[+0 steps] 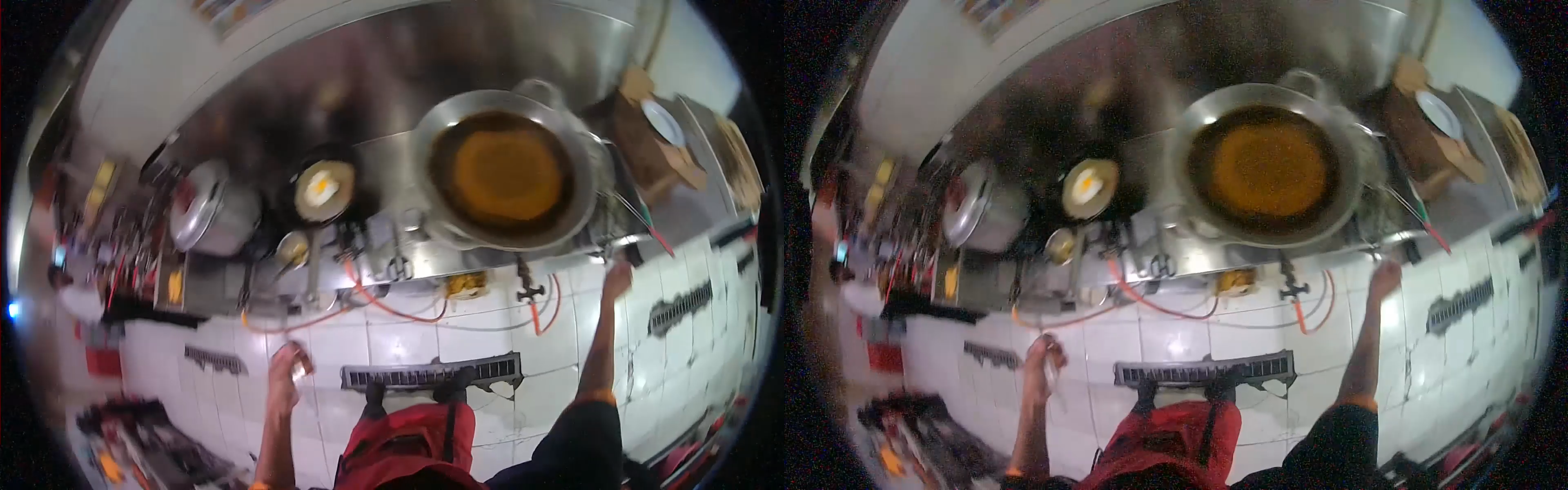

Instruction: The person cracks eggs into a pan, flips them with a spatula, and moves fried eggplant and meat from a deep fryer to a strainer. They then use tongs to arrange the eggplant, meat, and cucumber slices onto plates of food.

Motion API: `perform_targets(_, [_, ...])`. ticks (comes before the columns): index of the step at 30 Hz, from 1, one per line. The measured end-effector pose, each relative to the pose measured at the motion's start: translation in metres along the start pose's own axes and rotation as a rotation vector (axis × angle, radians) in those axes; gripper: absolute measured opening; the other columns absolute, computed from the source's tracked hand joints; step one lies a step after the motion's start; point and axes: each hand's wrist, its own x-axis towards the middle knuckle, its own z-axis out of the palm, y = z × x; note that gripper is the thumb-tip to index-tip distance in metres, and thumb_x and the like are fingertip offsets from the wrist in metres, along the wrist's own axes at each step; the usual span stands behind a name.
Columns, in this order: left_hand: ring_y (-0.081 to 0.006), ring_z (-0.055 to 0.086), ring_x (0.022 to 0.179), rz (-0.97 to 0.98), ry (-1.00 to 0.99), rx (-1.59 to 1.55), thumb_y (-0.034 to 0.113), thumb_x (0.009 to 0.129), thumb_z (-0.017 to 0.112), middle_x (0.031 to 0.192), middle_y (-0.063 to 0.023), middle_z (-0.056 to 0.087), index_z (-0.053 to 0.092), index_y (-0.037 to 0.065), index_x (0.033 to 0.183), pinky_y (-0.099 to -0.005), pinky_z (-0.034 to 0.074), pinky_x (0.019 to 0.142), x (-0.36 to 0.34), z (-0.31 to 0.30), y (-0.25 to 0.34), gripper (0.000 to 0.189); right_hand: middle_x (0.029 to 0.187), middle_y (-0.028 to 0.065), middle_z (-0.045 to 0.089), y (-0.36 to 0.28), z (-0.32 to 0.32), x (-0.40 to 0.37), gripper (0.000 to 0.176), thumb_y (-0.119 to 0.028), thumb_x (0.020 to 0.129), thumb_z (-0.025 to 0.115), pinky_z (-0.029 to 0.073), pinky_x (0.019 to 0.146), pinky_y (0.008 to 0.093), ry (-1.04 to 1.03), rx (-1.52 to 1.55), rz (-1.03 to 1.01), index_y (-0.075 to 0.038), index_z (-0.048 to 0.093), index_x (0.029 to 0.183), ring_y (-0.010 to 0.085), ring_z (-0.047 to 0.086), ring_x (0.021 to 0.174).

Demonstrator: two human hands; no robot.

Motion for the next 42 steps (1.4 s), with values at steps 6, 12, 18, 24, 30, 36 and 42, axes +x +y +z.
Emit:
perform_targets(6, [-0.0046, 0.048, 0.066, -0.062, 0.006, -0.065, 0.018, 0.09, 0.056, 0.074, 0.0029, 0.052, 0.064, 0.003, 0.102, -0.0202, 0.037, 0.051, 0.008, 0.026, -0.031, 0.021, 0.068, 0.0028, 0.053, -0.177, -0.117, -0.189, 0.016, -0.009, 0.091, 0.046, 0.043, 0.061, 0.0252, -0.568, 0.387, 0.191, 0.001, 0.058, 0.088, 0.011, 0.049, 0.067])
perform_targets(12, [-0.0029, 0.043, 0.066, 0.017, -0.083, -0.113, 0.019, 0.086, 0.064, 0.084, 0.0058, 0.046, 0.068, 0.003, 0.094, -0.0174, 0.035, 0.053, 0.036, 0.044, -0.02, 0.018, 0.109, 0.0184, 0.054, -0.513, -0.165, -0.246, 0.057, -0.009, 0.085, 0.059, 0.049, 0.084, 0.0377, -1.462, 0.509, -0.247, 0.001, 0.03, 0.133, 0.0287, 0.057, 0.1])
perform_targets(18, [-0.011, 0.05, 0.065, 0.503, -0.172, 0.148, 0.025, 0.085, 0.065, 0.081, -0.0035, 0.051, 0.067, 0.002, 0.095, -0.0248, 0.04, 0.057, 0.116, 0.007, -0.016, 0.025, 0.128, 0.032, 0.035, -0.566, -0.085, -0.328, 0.059, 0.0, 0.083, 0.051, 0.046, 0.084, 0.0487, -1.007, 0.271, -0.597, 0.001, 0.023, 0.135, 0.05, 0.049, 0.102])
perform_targets(24, [-0.0213, 0.056, 0.065, 0.662, -0.264, 0.375, 0.028, 0.083, 0.065, 0.079, -0.01, 0.056, 0.068, 0.007, 0.097, -0.0315, 0.045, 0.061, 0.169, -0.044, 0.053, 0.026, 0.084, 0.025, 0.06, -0.618, 0.014, -0.289, 0.02, -0.009, 0.088, 0.049, 0.043, 0.063, 0.0507, -0.911, 0.034, -0.477, 0.001, 0.054, 0.105, 0.0436, 0.058, 0.077])
perform_targets(30, [-0.0231, 0.057, 0.064, 0.57, -0.41, 0.479, 0.024, 0.081, 0.065, 0.081, -0.0109, 0.059, 0.066, 0.007, 0.102, -0.0327, 0.046, 0.06, 0.15, -0.148, 0.047, 0.027, 0.073, 0.0071, 0.061, -0.515, 0.203, -0.142, 0.017, -0.023, 0.087, 0.054, 0.044, 0.051, 0.0304, -1.346, 0.582, -0.259, -0.007, 0.06, 0.089, 0.0207, 0.058, 0.059])
perform_targets(36, [-0.0072, 0.051, 0.062, 0.263, -0.19, 0.39, 0.013, 0.084, 0.064, 0.092, -0.0081, 0.063, 0.065, 0.006, 0.105, -0.0243, 0.044, 0.056, 0.116, -0.238, -0.003, 0.022, 0.066, -0.001, 0.054, -0.54, 0.256, -0.065, 0.016, -0.024, 0.083, 0.061, 0.03, 0.037, 0.0228, -1.592, 0.104, -0.383, -0.01, 0.06, 0.091, 0.0079, 0.045, 0.048])
perform_targets(42, [-0.0058, 0.048, 0.055, 0.053, 0.098, 0.478, 0.014, 0.085, 0.064, 0.078, -0.0053, 0.062, 0.064, 0.003, 0.107, -0.0207, 0.039, 0.048, 0.082, -0.283, -0.063, 0.024, 0.063, -0.0029, 0.05, -0.587, 0.243, -0.066, 0.019, -0.015, 0.086, 0.055, 0.036, 0.049, 0.0239, -1.82, 0.002, -0.168, -0.004, 0.06, 0.101, 0.0073, 0.043, 0.054])
